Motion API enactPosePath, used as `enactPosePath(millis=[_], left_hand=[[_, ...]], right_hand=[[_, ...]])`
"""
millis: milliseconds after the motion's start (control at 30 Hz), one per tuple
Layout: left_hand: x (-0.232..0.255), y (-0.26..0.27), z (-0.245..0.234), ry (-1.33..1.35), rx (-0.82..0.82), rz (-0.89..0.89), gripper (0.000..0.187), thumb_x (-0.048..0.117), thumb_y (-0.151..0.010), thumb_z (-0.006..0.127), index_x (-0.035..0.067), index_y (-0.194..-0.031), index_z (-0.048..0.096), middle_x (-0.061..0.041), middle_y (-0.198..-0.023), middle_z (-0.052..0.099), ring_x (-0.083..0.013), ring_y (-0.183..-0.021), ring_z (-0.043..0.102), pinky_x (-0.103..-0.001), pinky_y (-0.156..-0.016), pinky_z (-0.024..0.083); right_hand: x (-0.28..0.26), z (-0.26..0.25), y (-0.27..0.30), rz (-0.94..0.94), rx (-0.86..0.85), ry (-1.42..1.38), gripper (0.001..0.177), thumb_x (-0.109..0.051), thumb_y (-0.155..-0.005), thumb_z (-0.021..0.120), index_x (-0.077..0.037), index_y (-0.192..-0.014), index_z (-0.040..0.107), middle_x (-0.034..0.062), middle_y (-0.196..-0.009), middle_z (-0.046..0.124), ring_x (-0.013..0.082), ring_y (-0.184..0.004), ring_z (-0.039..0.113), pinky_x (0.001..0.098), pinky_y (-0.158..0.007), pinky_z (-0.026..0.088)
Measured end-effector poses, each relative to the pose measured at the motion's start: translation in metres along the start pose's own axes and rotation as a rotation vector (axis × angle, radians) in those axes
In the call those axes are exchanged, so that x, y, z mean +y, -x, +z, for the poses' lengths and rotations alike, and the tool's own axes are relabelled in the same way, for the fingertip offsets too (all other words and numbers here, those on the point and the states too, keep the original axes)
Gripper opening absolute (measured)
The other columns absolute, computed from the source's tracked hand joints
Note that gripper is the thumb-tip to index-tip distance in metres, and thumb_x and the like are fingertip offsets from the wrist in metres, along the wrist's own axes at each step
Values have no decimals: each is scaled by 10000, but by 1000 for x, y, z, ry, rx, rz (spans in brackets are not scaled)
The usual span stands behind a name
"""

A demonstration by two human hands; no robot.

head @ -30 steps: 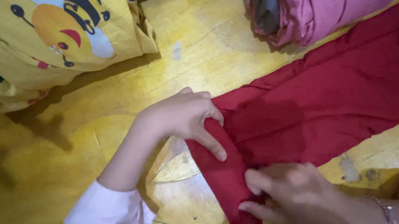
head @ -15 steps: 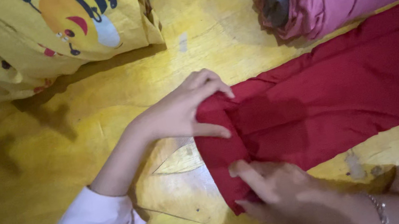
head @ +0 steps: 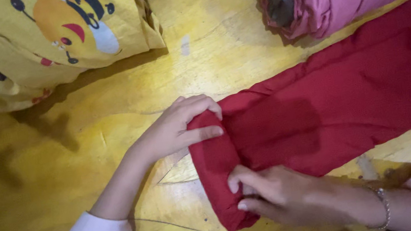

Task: The person rolls a pink cloth into a tight cylinder on a yellow table, then repeats the process with a red patterned cloth. The rolled items are placed on the table.

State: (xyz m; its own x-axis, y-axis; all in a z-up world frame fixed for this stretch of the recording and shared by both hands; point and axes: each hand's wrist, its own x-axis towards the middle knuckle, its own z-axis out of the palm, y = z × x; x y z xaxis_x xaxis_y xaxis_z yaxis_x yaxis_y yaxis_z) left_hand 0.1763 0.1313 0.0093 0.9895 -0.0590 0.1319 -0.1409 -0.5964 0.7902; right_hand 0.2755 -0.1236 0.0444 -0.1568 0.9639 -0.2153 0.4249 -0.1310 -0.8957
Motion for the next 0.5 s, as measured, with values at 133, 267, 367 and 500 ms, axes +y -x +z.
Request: enactPosePath(millis=[133, 267, 367, 500], left_hand=[[5, -3, -3, -50, -11, -47, 324, 417, -952, 678, 95, -984, 665, -109, -946, 706, -329, -926, 686, -407, -829, 520], [17, -6, -4, -94, -33, -154, 379, 476, -940, 648, 99, -928, 693, -135, -829, 700, -349, -784, 678, -432, -691, 516], [27, -8, -7, -176, -95, -285, 434, 541, -913, 622, 119, -881, 717, -159, -741, 681, -367, -703, 664, -459, -642, 508], [33, -1, -10, -238, -77, -325, 476, 560, -926, 583, 106, -833, 695, -177, -697, 654, -386, -692, 648, -486, -616, 493]], right_hand=[[-10, 2, 3, 203, -86, 282, 441, -394, -1003, 629, -116, -1298, 456, 122, -676, 689, 342, -695, 696, 455, -654, 535], [-19, 5, 3, 113, 106, 502, 683, -598, -902, 672, -61, -1270, 468, 210, -958, 682, 390, -759, 701, 490, -604, 562], [-25, 9, -6, 71, 164, 481, 759, -609, -890, 695, -36, -1332, 466, 244, -974, 672, 422, -784, 693, 507, -606, 560], [-28, 11, -17, 34, 132, 385, 638, -508, -888, 700, -122, -1354, 496, 207, -868, 664, 404, -761, 685, 501, -650, 567]])
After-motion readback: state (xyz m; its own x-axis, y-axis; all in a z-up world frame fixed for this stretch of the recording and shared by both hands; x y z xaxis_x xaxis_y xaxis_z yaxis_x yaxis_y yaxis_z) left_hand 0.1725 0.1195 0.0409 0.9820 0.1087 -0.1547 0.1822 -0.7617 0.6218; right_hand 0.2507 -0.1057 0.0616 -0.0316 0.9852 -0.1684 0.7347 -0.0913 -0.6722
